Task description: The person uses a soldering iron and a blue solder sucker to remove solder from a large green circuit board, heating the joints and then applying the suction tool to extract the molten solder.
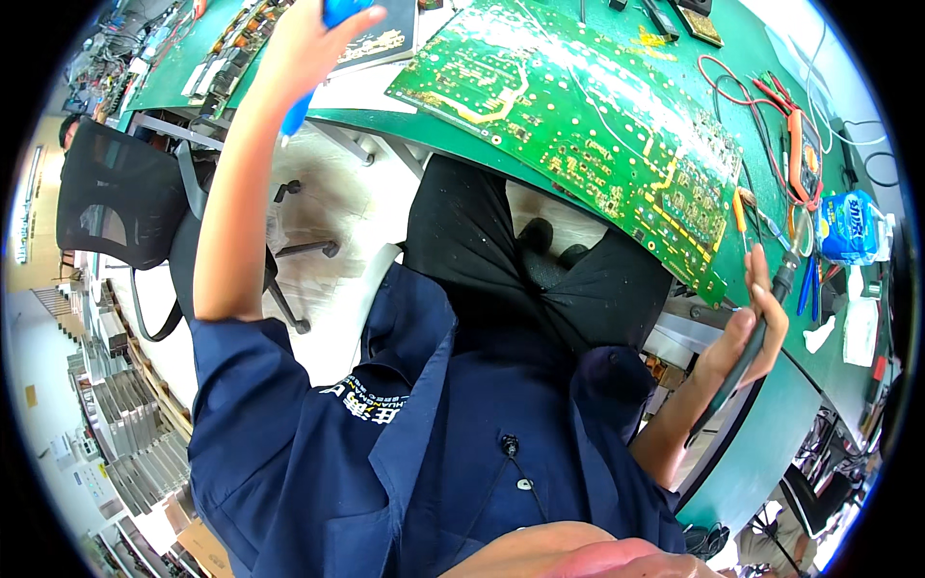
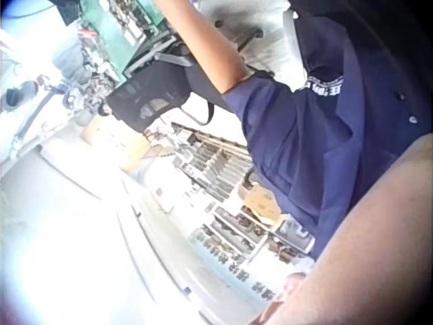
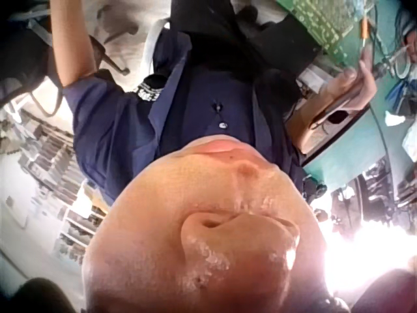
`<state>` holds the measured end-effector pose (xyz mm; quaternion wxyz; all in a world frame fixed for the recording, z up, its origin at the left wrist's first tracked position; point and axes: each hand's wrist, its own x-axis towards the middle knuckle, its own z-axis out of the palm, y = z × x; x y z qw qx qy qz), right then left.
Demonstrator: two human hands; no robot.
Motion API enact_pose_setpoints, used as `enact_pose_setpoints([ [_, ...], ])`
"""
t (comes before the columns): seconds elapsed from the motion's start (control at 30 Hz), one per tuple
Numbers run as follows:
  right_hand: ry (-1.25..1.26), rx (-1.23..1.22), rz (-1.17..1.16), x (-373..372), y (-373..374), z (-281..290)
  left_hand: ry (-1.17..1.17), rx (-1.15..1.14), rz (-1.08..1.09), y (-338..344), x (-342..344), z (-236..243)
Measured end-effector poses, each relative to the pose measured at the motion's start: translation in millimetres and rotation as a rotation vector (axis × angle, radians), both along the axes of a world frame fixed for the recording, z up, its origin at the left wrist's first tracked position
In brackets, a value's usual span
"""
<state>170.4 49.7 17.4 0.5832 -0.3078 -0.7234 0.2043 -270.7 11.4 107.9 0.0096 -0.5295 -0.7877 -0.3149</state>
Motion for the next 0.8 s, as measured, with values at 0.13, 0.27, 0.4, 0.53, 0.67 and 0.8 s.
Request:
enact_pose_setpoints([
  [0.13, -0.031, -0.031, -0.048, -7.0, 3.1, -7.0, 0.226, -0.026, -0.070, 65.3, -76.9, -22.8],
  [0.27, -0.071, -0.050, -0.012, -8.9, 5.9, -3.3, 0.244, -0.313, 0.167, 94.2, -123.8, -38.3],
  [0.4, -0.048, 0.061, 0.010, 3.7, 18.5, 7.1, 0.125, -0.353, 0.212, 119.0, -127.9, -58.7],
  [0.53, -0.059, -0.116, -0.011, 17.1, 23.3, 23.3, 0.113, -0.450, 0.190, 116.0, -197.5, -82.6],
  [0.67, 0.015, -0.211, 0.086, 51.6, 47.0, 25.1, 0.430, -0.108, -0.086, 81.2, -78.4, -36.9],
  [0.8, 0.240, -0.290, 0.214, 57.9, 82.8, 22.7, 0.238, 0.110, -0.598, 34.4, 110.3, -18.9],
])
